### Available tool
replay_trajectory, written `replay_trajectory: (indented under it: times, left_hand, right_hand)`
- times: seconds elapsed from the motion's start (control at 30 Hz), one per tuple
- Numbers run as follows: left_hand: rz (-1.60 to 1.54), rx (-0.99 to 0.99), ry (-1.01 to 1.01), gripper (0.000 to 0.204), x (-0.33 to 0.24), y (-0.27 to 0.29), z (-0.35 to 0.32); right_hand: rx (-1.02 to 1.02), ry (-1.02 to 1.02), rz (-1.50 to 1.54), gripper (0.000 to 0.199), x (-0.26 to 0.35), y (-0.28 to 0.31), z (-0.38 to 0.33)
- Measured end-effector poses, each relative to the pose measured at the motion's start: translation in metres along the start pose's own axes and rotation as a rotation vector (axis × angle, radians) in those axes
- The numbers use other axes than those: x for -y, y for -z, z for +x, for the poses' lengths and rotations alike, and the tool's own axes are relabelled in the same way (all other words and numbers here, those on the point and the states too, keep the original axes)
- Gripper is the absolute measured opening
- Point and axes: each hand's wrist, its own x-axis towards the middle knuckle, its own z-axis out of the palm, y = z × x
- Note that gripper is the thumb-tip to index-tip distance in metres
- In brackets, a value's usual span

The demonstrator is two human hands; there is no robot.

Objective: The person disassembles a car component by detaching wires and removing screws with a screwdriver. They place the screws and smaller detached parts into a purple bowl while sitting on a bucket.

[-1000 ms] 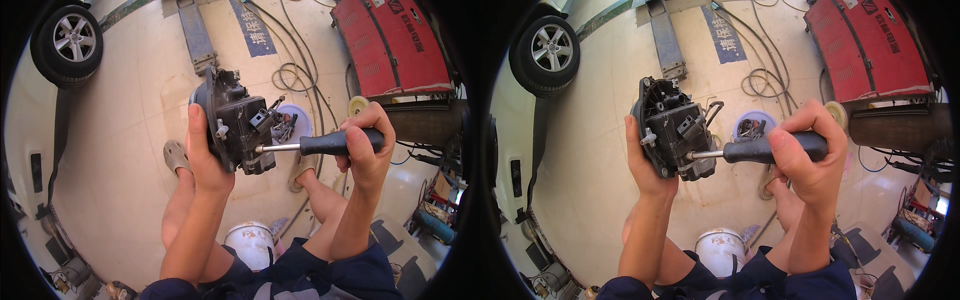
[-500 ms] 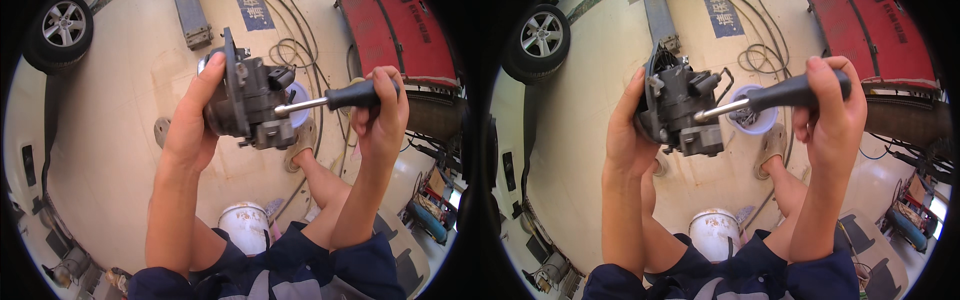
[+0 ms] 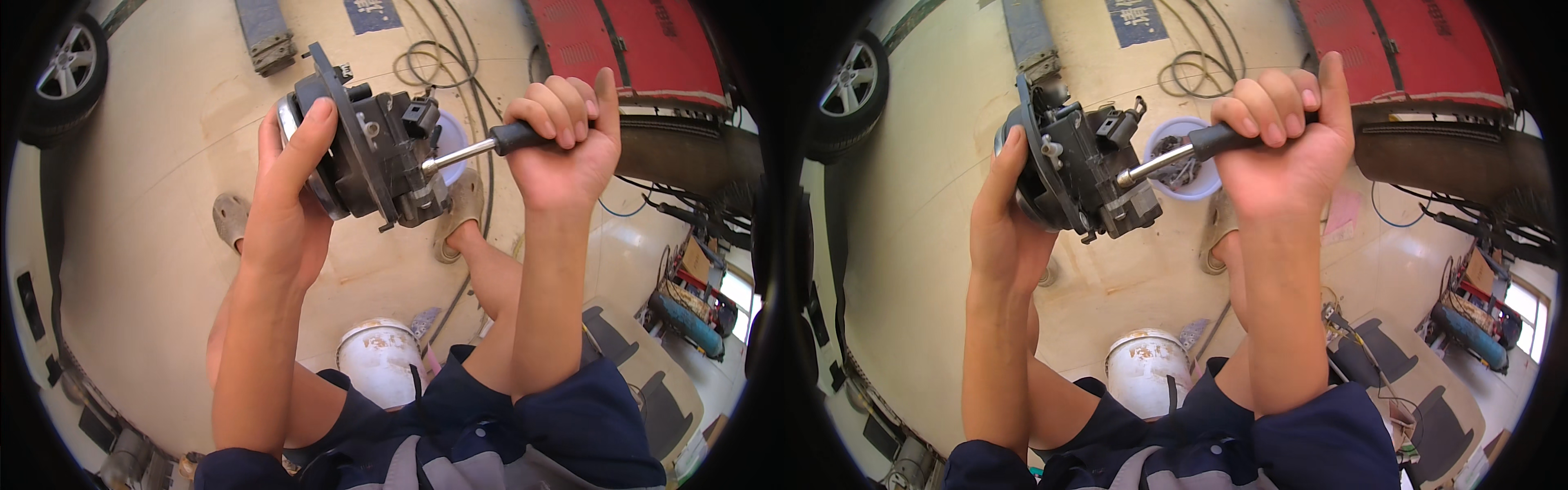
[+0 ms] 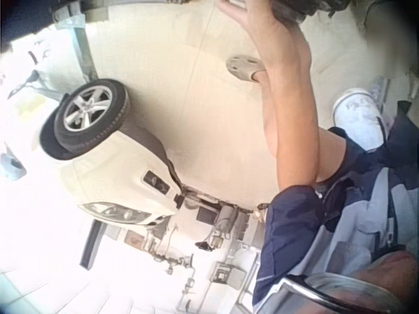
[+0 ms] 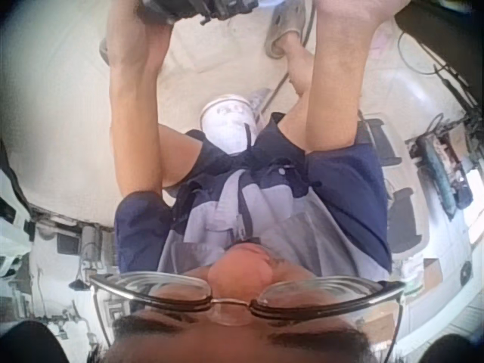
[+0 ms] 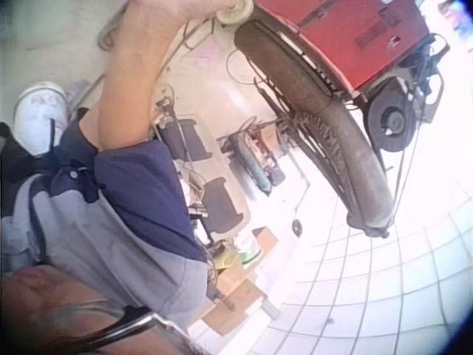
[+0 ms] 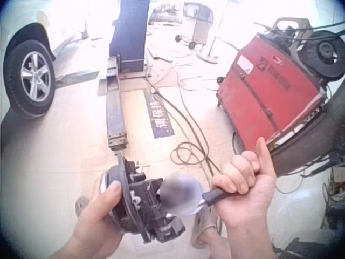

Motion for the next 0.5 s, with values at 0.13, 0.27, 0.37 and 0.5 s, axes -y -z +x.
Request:
replay_trajectory:
  times: [0.13,0.27,0.37,0.5]
  left_hand:
    - [-0.002,0.112,0.003,0.055,0.007,-0.004,0.001]
    - [-0.304,0.313,0.077,0.043,0.008,-0.009,0.002]
    - [-0.456,0.361,0.061,0.041,0.008,-0.014,0.002]
    - [-0.255,0.288,0.01,0.051,0.004,-0.016,0.003]
  right_hand:
    - [0.02,-0.031,0.03,0.046,0.014,-0.005,0.002]
    - [0.283,-0.044,-0.063,0.046,0.022,-0.029,0.01]
    - [0.397,-0.035,-0.158,0.047,0.024,-0.052,0.013]
    - [0.502,0.017,-0.413,0.045,0.029,-0.074,0.0]
